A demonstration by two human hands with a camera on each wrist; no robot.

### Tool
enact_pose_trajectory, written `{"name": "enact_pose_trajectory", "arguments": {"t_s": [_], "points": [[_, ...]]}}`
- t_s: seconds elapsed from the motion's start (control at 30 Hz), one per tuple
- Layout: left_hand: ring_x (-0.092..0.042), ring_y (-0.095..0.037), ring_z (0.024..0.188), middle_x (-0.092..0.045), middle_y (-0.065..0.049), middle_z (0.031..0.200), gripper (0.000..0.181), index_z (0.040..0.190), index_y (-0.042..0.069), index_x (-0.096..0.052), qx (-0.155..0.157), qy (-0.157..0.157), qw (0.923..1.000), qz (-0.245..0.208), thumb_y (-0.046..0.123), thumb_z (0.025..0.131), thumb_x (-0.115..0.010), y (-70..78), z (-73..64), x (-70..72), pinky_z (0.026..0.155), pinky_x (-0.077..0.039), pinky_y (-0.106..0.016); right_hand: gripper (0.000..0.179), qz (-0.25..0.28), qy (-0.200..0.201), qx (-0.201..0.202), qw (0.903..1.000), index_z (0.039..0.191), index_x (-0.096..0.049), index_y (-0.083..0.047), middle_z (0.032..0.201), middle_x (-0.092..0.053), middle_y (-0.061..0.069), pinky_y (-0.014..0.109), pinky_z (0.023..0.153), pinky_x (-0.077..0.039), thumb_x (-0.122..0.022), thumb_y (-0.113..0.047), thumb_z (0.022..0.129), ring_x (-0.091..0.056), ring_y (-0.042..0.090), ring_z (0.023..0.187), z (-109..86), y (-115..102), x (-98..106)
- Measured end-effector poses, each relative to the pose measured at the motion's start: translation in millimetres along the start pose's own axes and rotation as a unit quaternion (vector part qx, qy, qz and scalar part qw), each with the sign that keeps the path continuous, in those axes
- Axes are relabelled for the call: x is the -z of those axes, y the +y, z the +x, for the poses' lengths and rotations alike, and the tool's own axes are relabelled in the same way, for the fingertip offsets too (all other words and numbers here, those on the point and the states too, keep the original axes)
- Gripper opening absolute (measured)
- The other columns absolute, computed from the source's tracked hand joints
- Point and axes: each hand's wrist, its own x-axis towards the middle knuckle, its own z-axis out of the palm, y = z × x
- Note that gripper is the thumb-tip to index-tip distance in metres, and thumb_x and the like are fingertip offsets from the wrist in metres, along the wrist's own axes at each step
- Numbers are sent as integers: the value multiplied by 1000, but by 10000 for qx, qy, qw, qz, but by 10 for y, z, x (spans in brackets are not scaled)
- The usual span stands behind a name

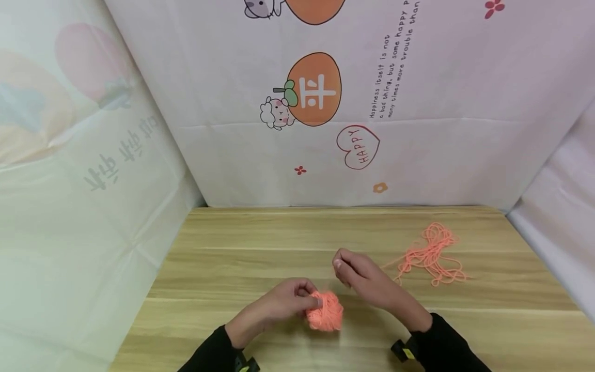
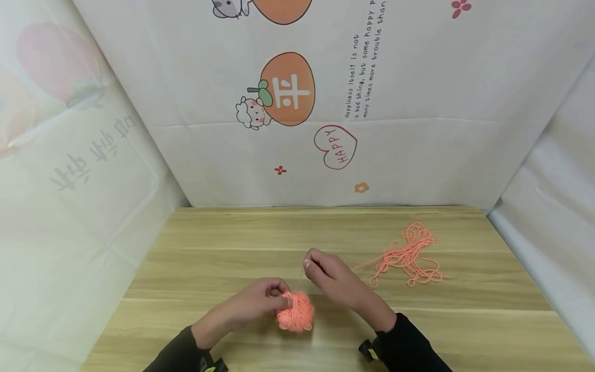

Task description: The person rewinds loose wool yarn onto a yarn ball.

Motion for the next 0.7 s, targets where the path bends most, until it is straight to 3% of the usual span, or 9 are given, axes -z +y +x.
{"name": "enact_pose_trajectory", "arguments": {"t_s": [0.17, 0.33, 0.7], "points": [[-62, -16, 70, -67, -8, 83, 29, 102, 4, -61, 2, 434, 9987, -252, 27, 87, -70, -75, 76, 45, 64, -55, -35, 27, 95, 14, 112, 9999, 83, -47, -6, 64, -42, 4, 25, 49, -37, -34, -3, 106, -35, 8, 54, -27, -246, -25], [-65, -19, 73, -67, -10, 84, 30, 104, -1, -58, -119, 792, 9952, -563, 22, 88, -69, -118, 141, 126, 68, -57, -39, 26, 20, -76, 201, 9998, 84, -47, -9, 65, -40, 0, 26, 49, -36, -35, -2, 106, -34, 5, 55, -78, -333, -87], [-66, -27, 85, -67, -16, 98, 37, 118, -4, -56, -308, 961, 9902, -966, 23, 94, -65, -124, 179, 393, 81, -54, -51, 25, -181, -298, 112, 9993, 86, -49, -18, 66, -39, -9, 16, 50, -33, -37, -9, 107, -33, 2, 55, -276, -43, -236]]}}
